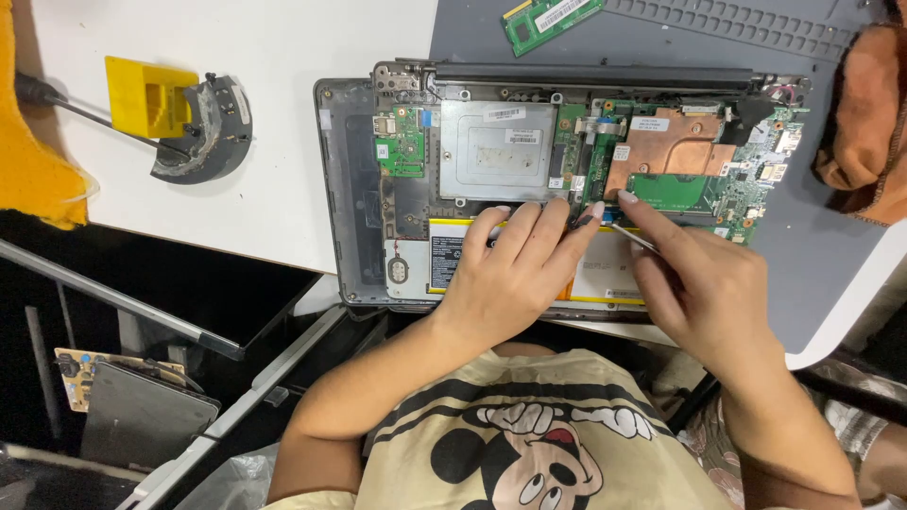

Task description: The person is using a precision tool to carefully disconnect ribbon cables and other small connectors from a laptop motherboard as part of a disassembly process.

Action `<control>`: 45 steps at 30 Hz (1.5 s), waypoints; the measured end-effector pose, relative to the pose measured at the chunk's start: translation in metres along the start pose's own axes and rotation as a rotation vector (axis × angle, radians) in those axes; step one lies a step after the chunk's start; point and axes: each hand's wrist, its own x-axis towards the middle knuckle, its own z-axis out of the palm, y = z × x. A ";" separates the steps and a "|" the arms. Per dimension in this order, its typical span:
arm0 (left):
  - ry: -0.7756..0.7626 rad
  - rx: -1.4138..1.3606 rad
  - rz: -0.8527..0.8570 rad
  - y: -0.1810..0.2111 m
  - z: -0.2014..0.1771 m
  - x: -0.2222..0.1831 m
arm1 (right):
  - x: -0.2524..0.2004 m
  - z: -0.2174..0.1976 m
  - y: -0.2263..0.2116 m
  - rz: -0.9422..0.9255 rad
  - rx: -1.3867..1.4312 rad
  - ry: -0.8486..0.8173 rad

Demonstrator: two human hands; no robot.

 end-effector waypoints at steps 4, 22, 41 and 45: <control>0.000 -0.014 -0.005 0.000 0.000 0.000 | -0.009 0.005 0.005 -0.044 -0.118 -0.010; 0.007 0.017 0.015 0.001 0.004 0.000 | -0.008 0.009 0.005 -0.198 -0.383 0.052; 0.088 0.011 0.054 0.002 0.004 -0.003 | 0.010 -0.014 -0.007 0.274 0.345 0.138; 0.063 -0.001 0.048 0.003 0.001 -0.002 | 0.024 -0.003 0.002 0.332 0.130 0.051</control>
